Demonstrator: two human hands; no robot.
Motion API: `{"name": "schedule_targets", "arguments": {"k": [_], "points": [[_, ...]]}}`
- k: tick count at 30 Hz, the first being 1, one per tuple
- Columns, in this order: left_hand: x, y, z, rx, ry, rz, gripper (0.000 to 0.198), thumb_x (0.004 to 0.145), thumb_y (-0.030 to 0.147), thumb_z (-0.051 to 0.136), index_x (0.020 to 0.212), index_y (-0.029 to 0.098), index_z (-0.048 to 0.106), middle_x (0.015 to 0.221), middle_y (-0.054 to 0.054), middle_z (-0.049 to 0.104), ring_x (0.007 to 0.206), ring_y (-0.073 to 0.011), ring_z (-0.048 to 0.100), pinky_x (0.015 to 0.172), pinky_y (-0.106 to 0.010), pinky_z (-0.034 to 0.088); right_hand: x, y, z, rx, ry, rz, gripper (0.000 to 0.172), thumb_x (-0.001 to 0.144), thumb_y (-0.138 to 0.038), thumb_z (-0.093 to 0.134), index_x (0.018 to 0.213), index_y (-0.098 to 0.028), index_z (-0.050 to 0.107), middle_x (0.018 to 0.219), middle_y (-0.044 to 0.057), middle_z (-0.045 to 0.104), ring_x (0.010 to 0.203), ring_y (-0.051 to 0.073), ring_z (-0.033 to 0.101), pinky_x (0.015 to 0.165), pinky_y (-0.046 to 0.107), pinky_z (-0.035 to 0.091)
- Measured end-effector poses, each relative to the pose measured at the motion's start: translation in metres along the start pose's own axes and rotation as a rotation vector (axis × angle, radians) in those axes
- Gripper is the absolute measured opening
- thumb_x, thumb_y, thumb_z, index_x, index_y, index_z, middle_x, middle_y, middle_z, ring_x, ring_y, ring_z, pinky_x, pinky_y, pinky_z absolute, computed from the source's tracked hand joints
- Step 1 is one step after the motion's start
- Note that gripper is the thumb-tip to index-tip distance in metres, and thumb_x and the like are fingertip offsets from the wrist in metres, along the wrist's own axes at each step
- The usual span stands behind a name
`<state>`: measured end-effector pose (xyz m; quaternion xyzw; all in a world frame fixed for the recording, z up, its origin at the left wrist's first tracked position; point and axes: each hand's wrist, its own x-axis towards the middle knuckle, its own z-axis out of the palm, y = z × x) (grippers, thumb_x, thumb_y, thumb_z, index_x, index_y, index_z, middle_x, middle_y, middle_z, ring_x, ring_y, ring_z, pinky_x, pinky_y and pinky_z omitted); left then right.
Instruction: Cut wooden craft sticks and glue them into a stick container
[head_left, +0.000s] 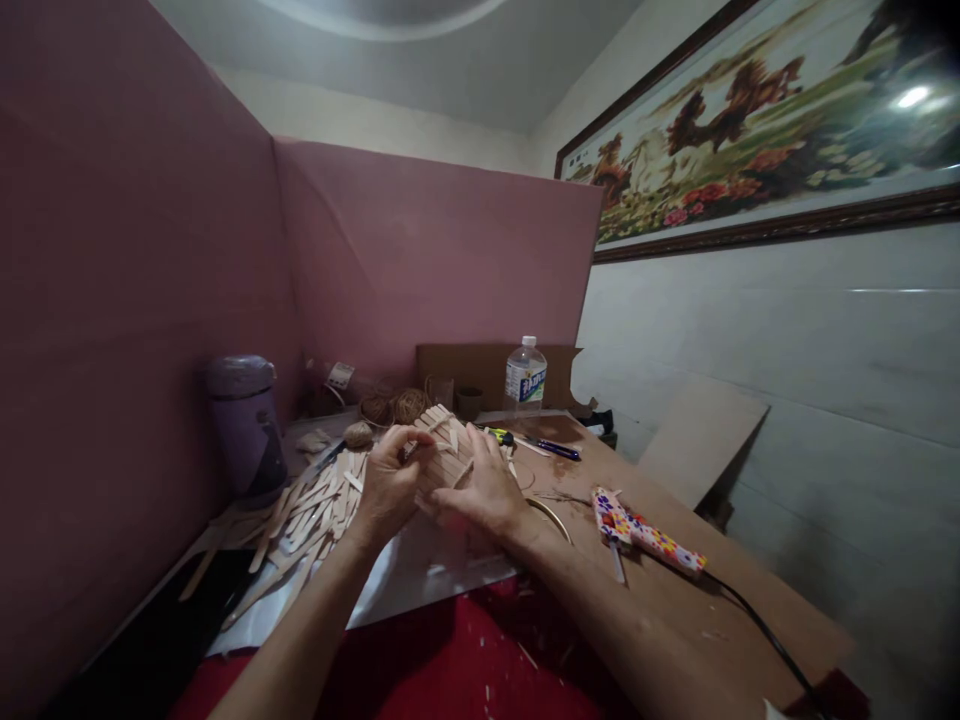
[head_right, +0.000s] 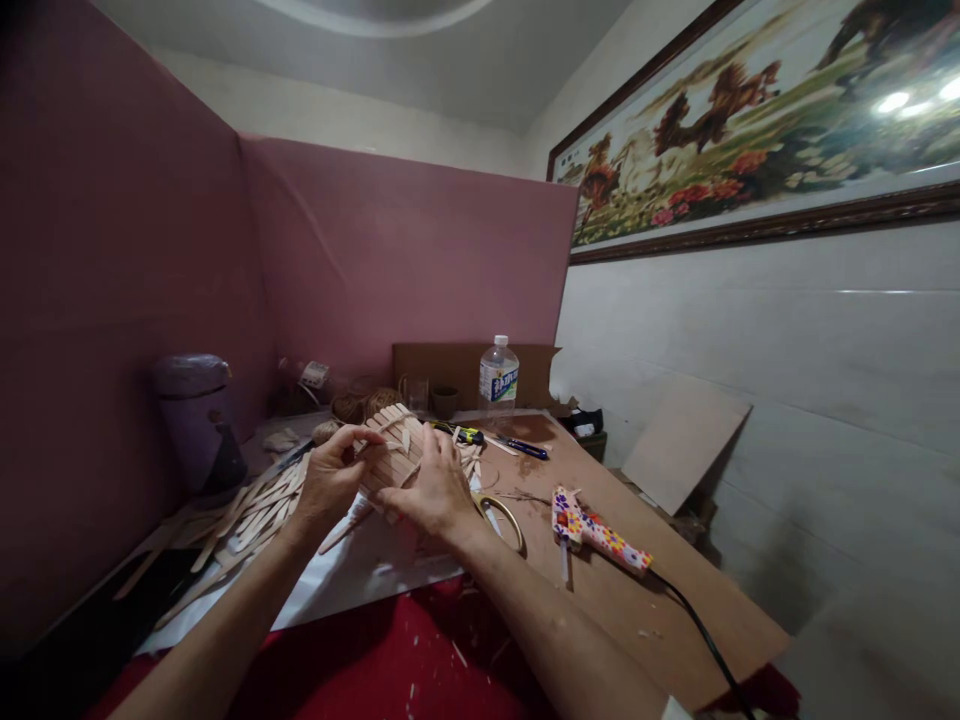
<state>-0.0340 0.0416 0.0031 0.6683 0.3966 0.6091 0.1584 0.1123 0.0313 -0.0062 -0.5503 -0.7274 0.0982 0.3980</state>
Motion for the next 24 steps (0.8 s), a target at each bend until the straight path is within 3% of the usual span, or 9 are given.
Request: {"name": "schedule_targets", "arguments": {"k": [5, 12, 19, 21, 24], "points": [[0.004, -0.004, -0.003, 0.063, -0.011, 0.108, 0.003, 0.074, 0.018, 0.059, 0.073, 0.018, 0.062, 0.09, -0.003, 0.055, 0.083, -0.015, 0.054, 0.073, -0.025, 0.043, 0.003, 0.002, -0.002, -0.004, -0.01, -0.052, 0.097, 0.056, -0.042, 0.074, 0.138, -0.01, 0.033, 0.136, 0.016, 0.042, 0.128, 0.03, 0.037, 0.108, 0.042, 0.03], [0.006, -0.009, -0.006, 0.063, -0.015, 0.129, 0.007, 0.076, 0.023, 0.059, 0.072, 0.019, 0.063, 0.096, -0.005, 0.055, 0.093, -0.0185, 0.054, 0.081, -0.03, 0.046, 0.001, 0.002, -0.003, 0.032, -0.004, -0.037, 0.098, 0.057, -0.041, 0.074, 0.139, -0.009, 0.032, 0.135, 0.016, 0.042, 0.127, 0.029, 0.038, 0.108, 0.04, 0.031], [0.018, 0.014, -0.019, 0.285, 0.065, 0.305, 0.007, 0.075, 0.021, 0.06, 0.069, 0.019, 0.063, 0.09, -0.005, 0.06, 0.092, -0.0204, 0.052, 0.084, -0.035, 0.041, -0.003, 0.001, -0.002, -0.002, 0.014, -0.031, 0.097, 0.059, -0.045, 0.074, 0.138, -0.009, 0.034, 0.138, 0.018, 0.04, 0.13, 0.03, 0.034, 0.11, 0.042, 0.029], [0.023, 0.023, -0.023, 0.283, -0.024, 0.321, 0.008, 0.075, 0.019, 0.058, 0.068, 0.019, 0.061, 0.075, -0.002, 0.06, 0.078, -0.0174, 0.053, 0.073, -0.031, 0.042, -0.004, 0.001, -0.003, -0.002, 0.019, -0.04, 0.096, 0.06, -0.049, 0.074, 0.138, -0.011, 0.034, 0.137, 0.017, 0.041, 0.13, 0.03, 0.034, 0.109, 0.043, 0.029], [0.027, 0.032, -0.025, 0.3, -0.18, 0.241, 0.01, 0.074, 0.013, 0.056, 0.068, 0.019, 0.062, 0.067, 0.0, 0.061, 0.066, -0.0141, 0.055, 0.064, -0.026, 0.042, -0.005, 0.001, -0.004, 0.017, 0.006, -0.062, 0.097, 0.061, -0.051, 0.072, 0.14, -0.012, 0.032, 0.139, 0.017, 0.039, 0.131, 0.031, 0.033, 0.109, 0.044, 0.03]]}}
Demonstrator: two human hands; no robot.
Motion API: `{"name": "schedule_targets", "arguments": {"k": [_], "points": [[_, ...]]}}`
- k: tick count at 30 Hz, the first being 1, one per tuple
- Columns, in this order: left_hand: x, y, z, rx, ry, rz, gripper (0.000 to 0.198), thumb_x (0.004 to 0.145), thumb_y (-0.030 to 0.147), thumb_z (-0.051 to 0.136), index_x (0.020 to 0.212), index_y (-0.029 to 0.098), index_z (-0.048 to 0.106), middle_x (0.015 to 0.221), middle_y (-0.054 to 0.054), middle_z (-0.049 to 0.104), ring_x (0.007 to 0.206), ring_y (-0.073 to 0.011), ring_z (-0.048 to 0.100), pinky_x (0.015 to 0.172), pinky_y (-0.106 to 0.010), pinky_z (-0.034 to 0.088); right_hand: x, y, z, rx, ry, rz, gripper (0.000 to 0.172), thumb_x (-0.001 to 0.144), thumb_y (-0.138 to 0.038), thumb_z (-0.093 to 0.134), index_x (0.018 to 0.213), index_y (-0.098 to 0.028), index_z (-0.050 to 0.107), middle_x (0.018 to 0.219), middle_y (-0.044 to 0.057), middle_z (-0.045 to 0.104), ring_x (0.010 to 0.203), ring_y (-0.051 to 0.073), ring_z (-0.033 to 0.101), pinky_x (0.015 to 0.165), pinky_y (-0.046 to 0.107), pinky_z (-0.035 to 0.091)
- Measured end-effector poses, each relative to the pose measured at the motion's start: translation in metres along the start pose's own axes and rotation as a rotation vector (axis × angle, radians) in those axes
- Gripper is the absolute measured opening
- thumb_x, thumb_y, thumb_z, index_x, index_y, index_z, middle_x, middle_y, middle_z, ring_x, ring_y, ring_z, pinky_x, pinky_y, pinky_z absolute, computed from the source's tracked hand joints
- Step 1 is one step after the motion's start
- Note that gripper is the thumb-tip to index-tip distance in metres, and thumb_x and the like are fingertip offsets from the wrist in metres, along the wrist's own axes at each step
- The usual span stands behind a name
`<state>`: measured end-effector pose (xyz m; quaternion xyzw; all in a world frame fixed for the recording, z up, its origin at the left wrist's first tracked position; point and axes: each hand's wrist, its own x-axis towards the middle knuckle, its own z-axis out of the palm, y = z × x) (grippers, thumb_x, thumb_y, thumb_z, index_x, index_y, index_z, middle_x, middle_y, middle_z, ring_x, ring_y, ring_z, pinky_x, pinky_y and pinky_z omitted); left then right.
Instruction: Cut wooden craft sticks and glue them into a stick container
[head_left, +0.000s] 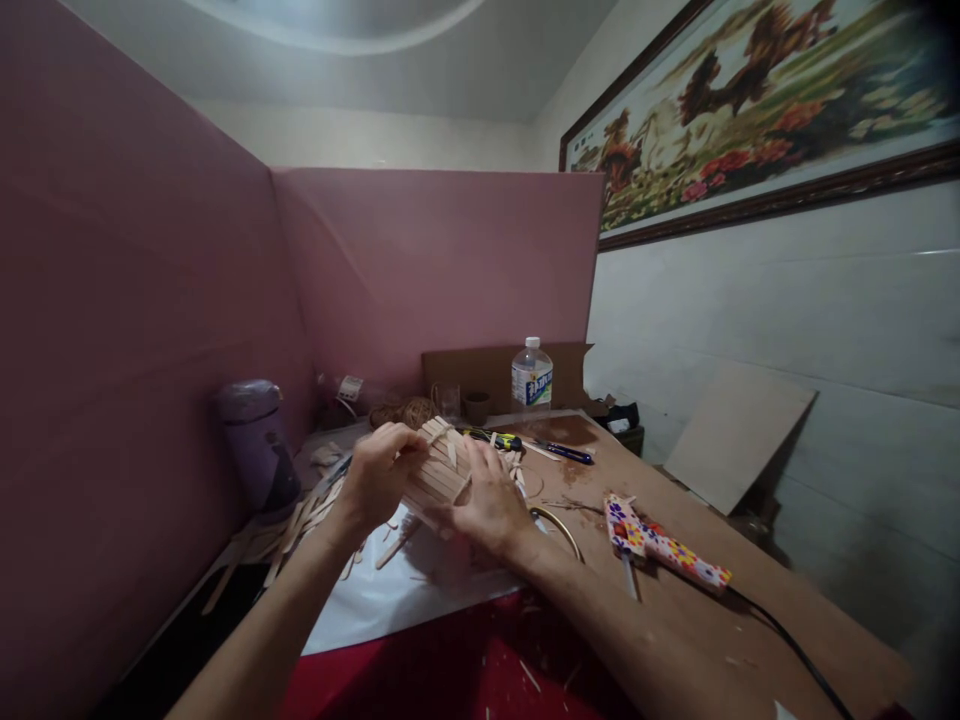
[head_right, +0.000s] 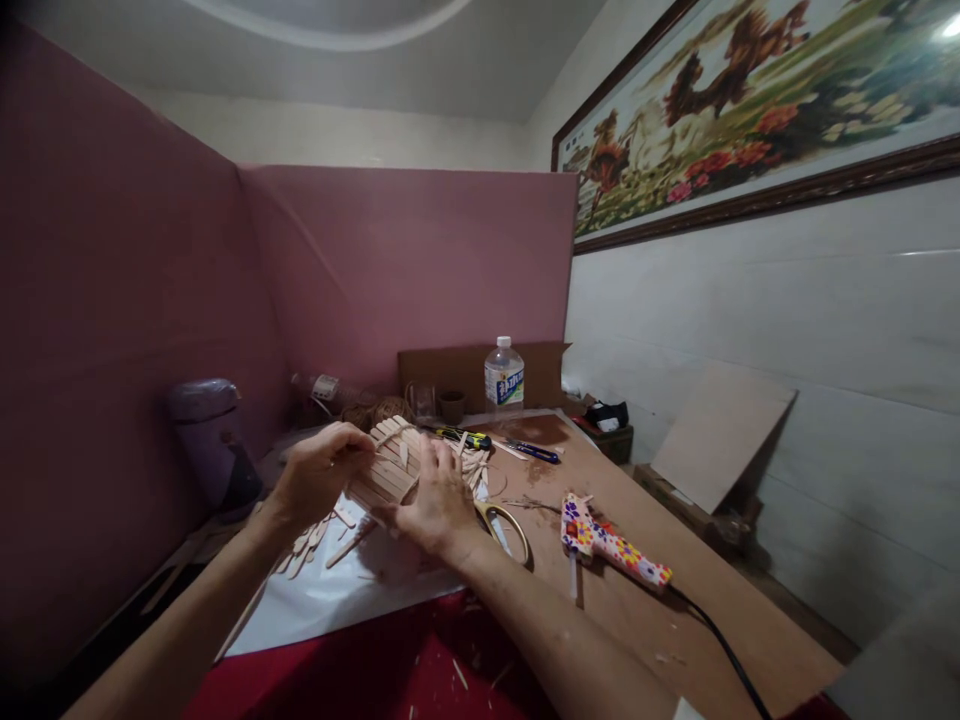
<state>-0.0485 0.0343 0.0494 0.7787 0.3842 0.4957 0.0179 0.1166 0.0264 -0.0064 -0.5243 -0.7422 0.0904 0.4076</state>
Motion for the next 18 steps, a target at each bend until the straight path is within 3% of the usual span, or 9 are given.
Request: {"name": "schedule_targets", "arguments": {"k": [3, 8, 14, 18], "points": [[0.004, 0.002, 0.001, -0.002, -0.097, -0.043, 0.012, 0.071, 0.01, 0.058, 0.069, 0.019, 0.065, 0.07, 0.0, 0.065, 0.067, -0.0137, 0.057, 0.066, -0.026, 0.043, -0.001, 0.0, -0.001, 0.017, -0.002, -0.005, 0.096, 0.062, -0.049, 0.071, 0.141, -0.01, 0.03, 0.139, 0.018, 0.039, 0.131, 0.031, 0.033, 0.109, 0.044, 0.03], [0.013, 0.001, 0.005, -0.035, -0.126, -0.063, 0.012, 0.067, 0.01, 0.061, 0.064, 0.019, 0.067, 0.068, -0.001, 0.062, 0.065, -0.0133, 0.054, 0.065, -0.026, 0.043, -0.001, 0.003, -0.002, 0.022, 0.001, 0.002, 0.093, 0.064, -0.047, 0.069, 0.14, -0.01, 0.032, 0.139, 0.017, 0.039, 0.131, 0.031, 0.034, 0.109, 0.043, 0.031], [0.025, -0.002, 0.005, 0.075, -0.164, -0.09, 0.007, 0.065, 0.017, 0.066, 0.06, 0.021, 0.069, 0.079, -0.005, 0.061, 0.083, -0.0207, 0.051, 0.075, -0.033, 0.044, -0.002, 0.002, -0.004, 0.023, -0.013, 0.021, 0.095, 0.062, -0.046, 0.07, 0.141, -0.01, 0.031, 0.14, 0.017, 0.038, 0.13, 0.031, 0.035, 0.109, 0.042, 0.031], [0.033, -0.004, 0.002, 0.022, -0.229, -0.152, 0.005, 0.064, 0.02, 0.064, 0.061, 0.018, 0.068, 0.089, -0.007, 0.059, 0.08, -0.0191, 0.054, 0.066, -0.03, 0.046, -0.003, 0.0, -0.005, 0.018, -0.005, 0.004, 0.094, 0.062, -0.046, 0.071, 0.139, -0.009, 0.032, 0.14, 0.018, 0.038, 0.129, 0.03, 0.035, 0.109, 0.043, 0.031]]}}
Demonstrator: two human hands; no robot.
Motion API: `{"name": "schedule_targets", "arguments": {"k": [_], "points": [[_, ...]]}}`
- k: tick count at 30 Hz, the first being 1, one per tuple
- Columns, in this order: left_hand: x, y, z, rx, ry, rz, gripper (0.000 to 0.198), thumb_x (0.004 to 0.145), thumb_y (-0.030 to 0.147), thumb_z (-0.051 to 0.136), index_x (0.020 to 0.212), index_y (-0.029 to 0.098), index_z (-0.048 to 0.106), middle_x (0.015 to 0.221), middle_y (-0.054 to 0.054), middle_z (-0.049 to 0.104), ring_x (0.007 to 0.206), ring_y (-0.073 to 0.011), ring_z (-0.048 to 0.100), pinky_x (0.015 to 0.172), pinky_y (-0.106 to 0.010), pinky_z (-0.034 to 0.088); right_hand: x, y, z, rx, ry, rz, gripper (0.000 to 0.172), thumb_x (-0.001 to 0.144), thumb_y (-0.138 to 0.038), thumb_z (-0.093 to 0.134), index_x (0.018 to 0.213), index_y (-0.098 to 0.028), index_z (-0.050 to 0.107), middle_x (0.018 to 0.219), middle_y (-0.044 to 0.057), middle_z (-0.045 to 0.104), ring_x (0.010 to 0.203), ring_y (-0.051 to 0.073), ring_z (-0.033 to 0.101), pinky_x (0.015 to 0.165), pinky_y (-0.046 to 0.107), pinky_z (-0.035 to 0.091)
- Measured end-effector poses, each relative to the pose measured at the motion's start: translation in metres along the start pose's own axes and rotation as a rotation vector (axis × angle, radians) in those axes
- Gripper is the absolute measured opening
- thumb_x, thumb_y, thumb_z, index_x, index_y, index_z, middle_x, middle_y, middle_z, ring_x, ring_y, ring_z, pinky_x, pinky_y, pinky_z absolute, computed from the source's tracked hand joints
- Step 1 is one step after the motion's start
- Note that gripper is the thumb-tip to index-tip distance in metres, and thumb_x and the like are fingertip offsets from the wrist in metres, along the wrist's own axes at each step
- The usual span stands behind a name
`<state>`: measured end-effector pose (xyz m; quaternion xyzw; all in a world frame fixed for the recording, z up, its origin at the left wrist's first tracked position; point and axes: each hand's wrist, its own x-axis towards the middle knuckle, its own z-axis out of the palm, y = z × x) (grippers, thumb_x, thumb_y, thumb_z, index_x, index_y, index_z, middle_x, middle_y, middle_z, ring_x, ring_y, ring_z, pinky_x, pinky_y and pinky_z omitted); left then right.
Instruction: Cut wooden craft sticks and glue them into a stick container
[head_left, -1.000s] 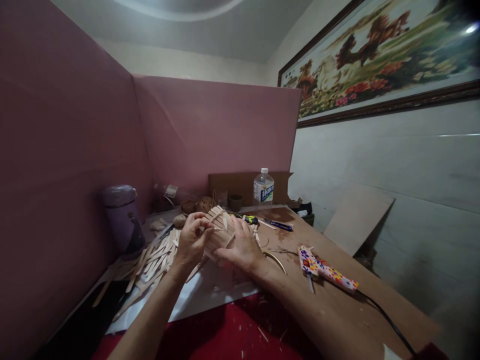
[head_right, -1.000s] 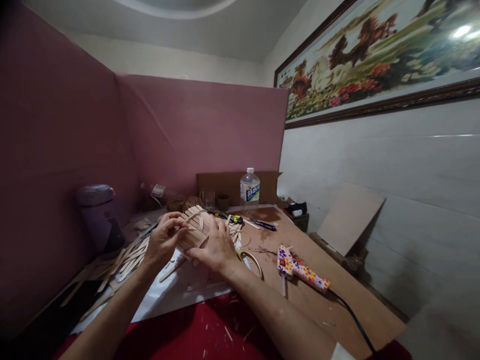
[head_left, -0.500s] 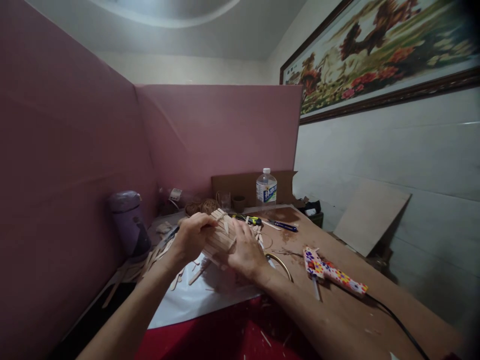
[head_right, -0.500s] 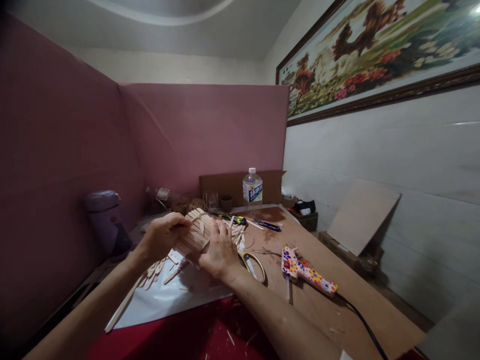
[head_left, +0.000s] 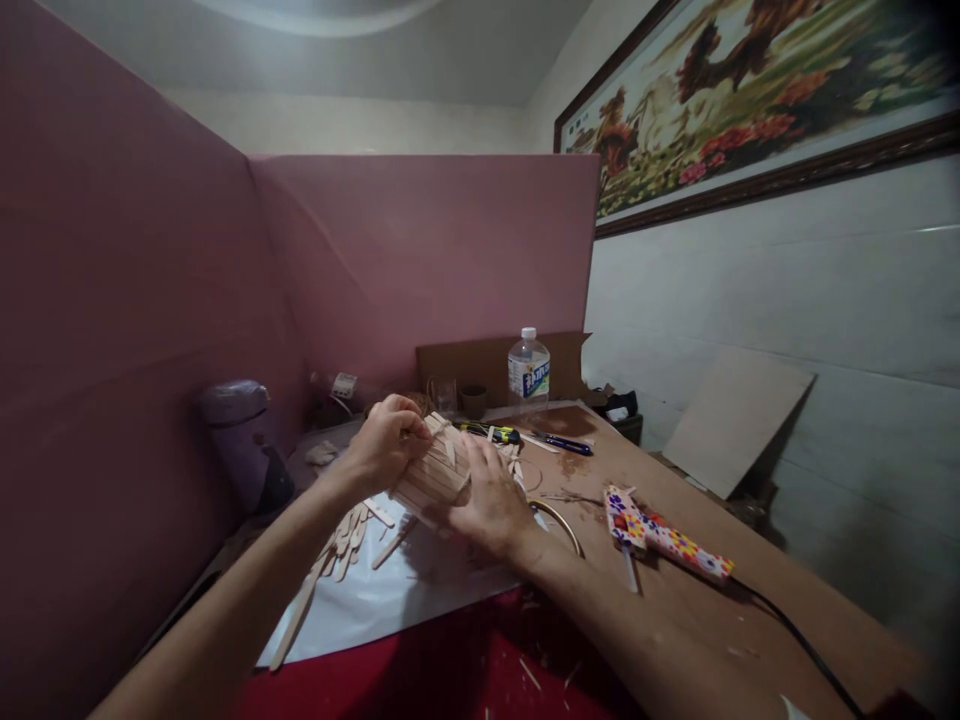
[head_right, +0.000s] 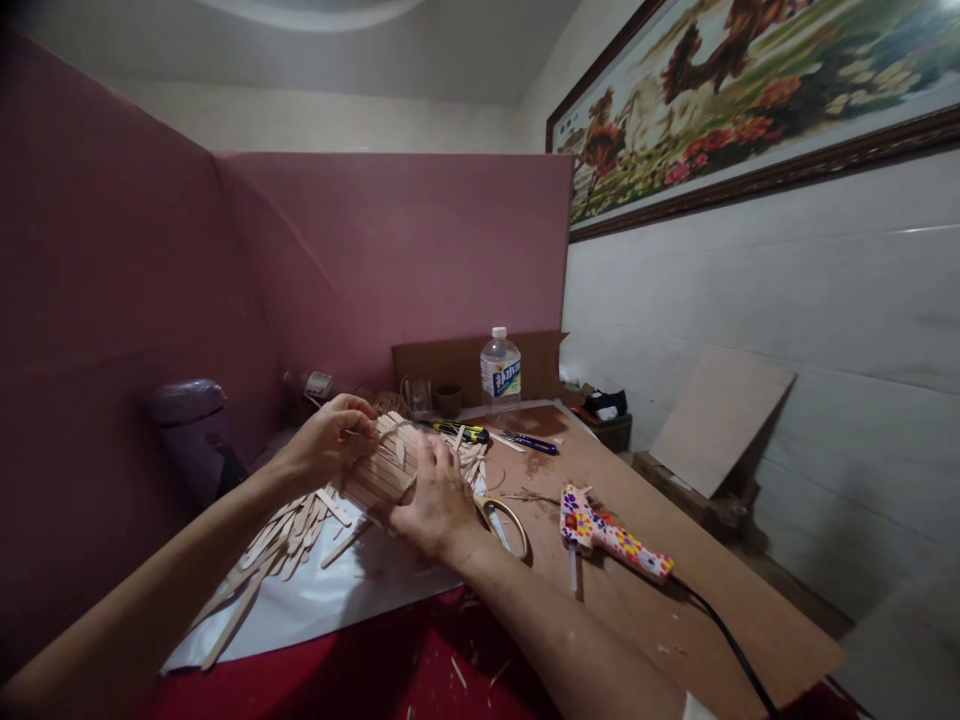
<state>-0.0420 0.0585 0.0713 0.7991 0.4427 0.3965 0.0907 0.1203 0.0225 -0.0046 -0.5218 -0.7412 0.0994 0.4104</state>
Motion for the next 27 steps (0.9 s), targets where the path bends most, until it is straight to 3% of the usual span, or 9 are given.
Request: {"name": "schedule_targets", "arguments": {"k": [6, 12, 27], "points": [[0.007, 0.005, -0.009, 0.078, -0.207, -0.009, 0.008, 0.06, 0.023, 0.063, 0.057, 0.017, 0.068, 0.08, -0.005, 0.059, 0.071, -0.0164, 0.055, 0.061, -0.025, 0.045, -0.001, -0.003, 0.0, -0.033, -0.004, -0.027, 0.098, 0.061, -0.049, 0.074, 0.14, -0.009, 0.032, 0.139, 0.019, 0.039, 0.129, 0.031, 0.036, 0.109, 0.043, 0.032], [0.011, 0.012, -0.015, 0.089, -0.368, -0.132, 0.008, 0.058, 0.019, 0.059, 0.056, 0.015, 0.066, 0.06, 0.0, 0.058, 0.058, -0.0125, 0.05, 0.052, -0.021, 0.037, -0.003, -0.003, 0.001, -0.054, -0.026, -0.03, 0.099, 0.063, -0.051, 0.073, 0.141, -0.008, 0.029, 0.14, 0.021, 0.037, 0.131, 0.033, 0.033, 0.109, 0.047, 0.031], [0.013, 0.016, -0.016, -0.137, -0.4, -0.31, 0.008, 0.053, 0.022, 0.065, 0.053, 0.014, 0.063, 0.046, 0.003, 0.052, 0.046, -0.0083, 0.043, 0.044, -0.02, 0.03, -0.004, -0.006, 0.0, -0.045, 0.007, -0.021, 0.096, 0.061, -0.048, 0.071, 0.141, -0.014, 0.031, 0.138, 0.018, 0.04, 0.129, 0.033, 0.036, 0.105, 0.05, 0.036]]}}
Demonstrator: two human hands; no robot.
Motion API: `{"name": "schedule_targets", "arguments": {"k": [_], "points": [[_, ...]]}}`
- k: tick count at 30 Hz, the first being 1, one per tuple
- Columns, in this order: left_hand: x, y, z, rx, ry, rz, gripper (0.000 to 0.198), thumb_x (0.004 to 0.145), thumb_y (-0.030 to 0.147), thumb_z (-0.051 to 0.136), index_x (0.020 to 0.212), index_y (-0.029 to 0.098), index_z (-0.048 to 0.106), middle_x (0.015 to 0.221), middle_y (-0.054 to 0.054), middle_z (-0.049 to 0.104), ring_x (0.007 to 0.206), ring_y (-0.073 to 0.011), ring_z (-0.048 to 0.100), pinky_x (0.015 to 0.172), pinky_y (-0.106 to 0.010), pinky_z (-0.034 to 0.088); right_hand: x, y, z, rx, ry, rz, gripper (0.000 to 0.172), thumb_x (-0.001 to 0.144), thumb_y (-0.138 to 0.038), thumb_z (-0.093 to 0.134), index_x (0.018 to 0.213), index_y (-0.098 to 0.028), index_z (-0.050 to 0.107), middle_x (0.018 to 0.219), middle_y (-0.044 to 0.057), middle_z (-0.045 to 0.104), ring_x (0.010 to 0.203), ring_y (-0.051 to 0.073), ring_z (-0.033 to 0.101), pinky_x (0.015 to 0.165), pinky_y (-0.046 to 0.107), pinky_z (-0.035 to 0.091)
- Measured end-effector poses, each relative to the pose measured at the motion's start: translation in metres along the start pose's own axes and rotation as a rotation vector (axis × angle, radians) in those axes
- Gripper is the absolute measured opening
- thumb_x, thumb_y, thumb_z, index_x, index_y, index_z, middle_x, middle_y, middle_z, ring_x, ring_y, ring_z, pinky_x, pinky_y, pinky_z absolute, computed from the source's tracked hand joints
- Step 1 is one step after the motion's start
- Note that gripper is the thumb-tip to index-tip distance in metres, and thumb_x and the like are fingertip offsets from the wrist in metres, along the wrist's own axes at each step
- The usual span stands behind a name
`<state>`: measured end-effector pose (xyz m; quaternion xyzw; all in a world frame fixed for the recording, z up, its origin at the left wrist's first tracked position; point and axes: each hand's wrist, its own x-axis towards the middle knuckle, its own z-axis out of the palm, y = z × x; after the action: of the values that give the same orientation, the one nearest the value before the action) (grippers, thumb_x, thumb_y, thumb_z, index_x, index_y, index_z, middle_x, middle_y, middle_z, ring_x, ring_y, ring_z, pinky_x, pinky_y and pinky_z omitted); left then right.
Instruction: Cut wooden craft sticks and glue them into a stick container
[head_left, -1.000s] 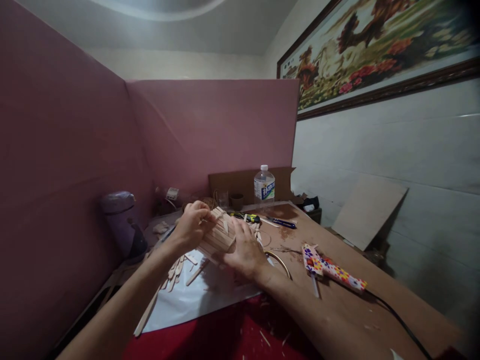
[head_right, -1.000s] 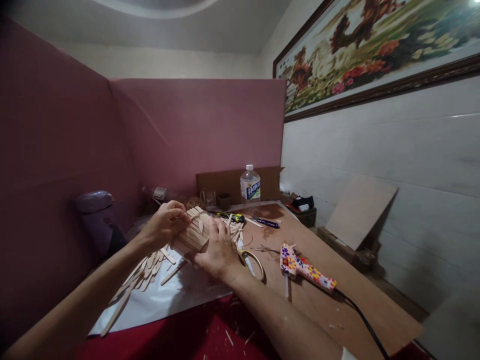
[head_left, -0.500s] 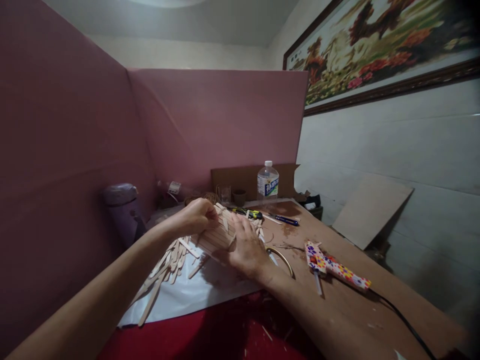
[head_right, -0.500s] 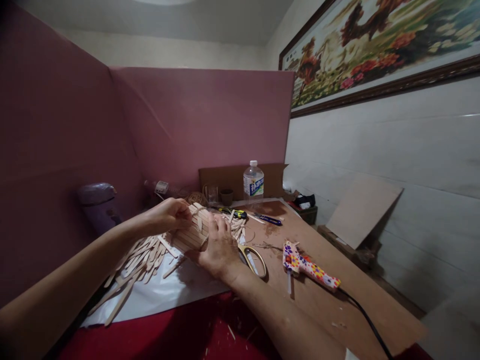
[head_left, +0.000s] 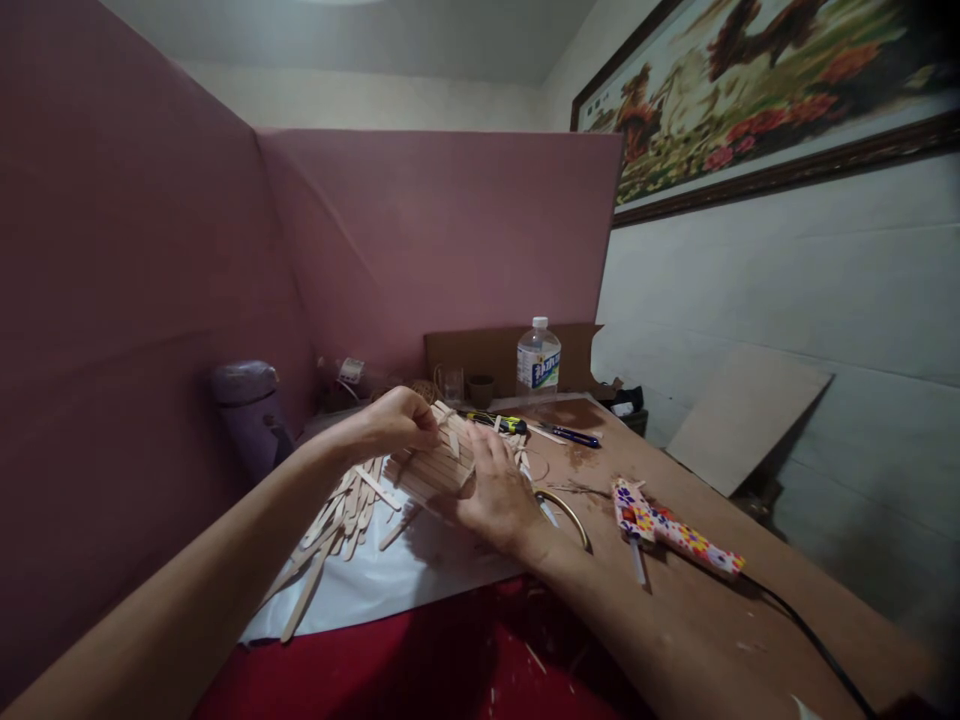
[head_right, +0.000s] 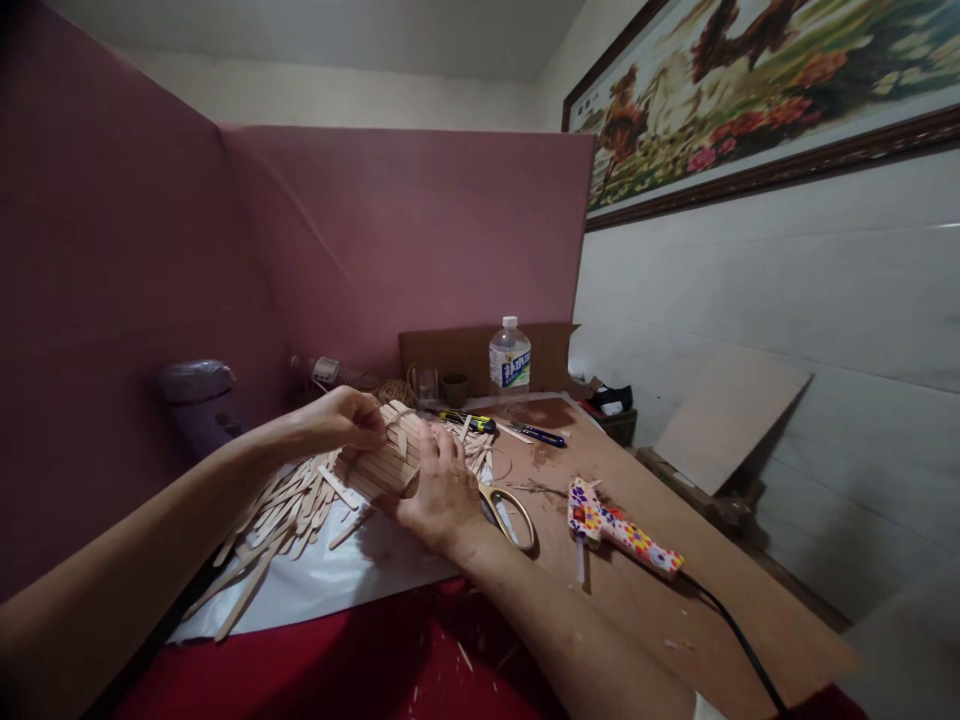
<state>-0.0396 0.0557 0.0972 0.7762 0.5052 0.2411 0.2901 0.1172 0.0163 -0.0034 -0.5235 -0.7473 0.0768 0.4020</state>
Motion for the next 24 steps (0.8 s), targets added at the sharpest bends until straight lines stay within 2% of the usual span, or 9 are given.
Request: {"name": "schedule_targets", "arguments": {"k": [5, 13, 20, 24], "points": [[0.001, 0.001, 0.001, -0.004, -0.009, -0.011, 0.009, 0.054, 0.022, 0.065, 0.054, 0.013, 0.063, 0.046, 0.003, 0.052, 0.045, -0.0084, 0.043, 0.044, -0.021, 0.032, -0.001, 0.001, 0.001, 0.007, 0.002, -0.002, 0.097, 0.061, -0.049, 0.072, 0.141, -0.013, 0.03, 0.139, 0.017, 0.04, 0.129, 0.033, 0.036, 0.106, 0.049, 0.034], [0.0, -0.003, 0.002, 0.047, -0.028, 0.054, 0.015, 0.061, 0.027, 0.065, 0.06, 0.013, 0.062, 0.05, 0.003, 0.051, 0.047, -0.0086, 0.043, 0.045, -0.021, 0.032, -0.001, 0.003, 0.002, 0.002, 0.008, 0.003, 0.096, 0.062, -0.05, 0.073, 0.141, -0.014, 0.031, 0.14, 0.017, 0.038, 0.13, 0.033, 0.034, 0.107, 0.049, 0.033], [-0.003, -0.009, 0.007, 0.126, 0.057, 0.172, 0.017, 0.067, 0.029, 0.061, 0.067, 0.013, 0.062, 0.06, 0.001, 0.056, 0.056, -0.01, 0.047, 0.048, -0.02, 0.035, -0.002, 0.004, 0.003, 0.0, 0.023, -0.011, 0.095, 0.063, -0.049, 0.072, 0.14, -0.012, 0.031, 0.14, 0.017, 0.039, 0.13, 0.032, 0.034, 0.109, 0.047, 0.031], [-0.003, -0.018, 0.012, 0.147, 0.102, 0.189, 0.018, 0.07, 0.032, 0.059, 0.069, 0.014, 0.061, 0.063, 0.0, 0.056, 0.058, -0.0104, 0.047, 0.048, -0.02, 0.035, -0.002, 0.003, 0.002, 0.009, 0.02, -0.008, 0.094, 0.063, -0.047, 0.073, 0.14, -0.012, 0.031, 0.14, 0.017, 0.039, 0.131, 0.032, 0.034, 0.109, 0.047, 0.031]]}}
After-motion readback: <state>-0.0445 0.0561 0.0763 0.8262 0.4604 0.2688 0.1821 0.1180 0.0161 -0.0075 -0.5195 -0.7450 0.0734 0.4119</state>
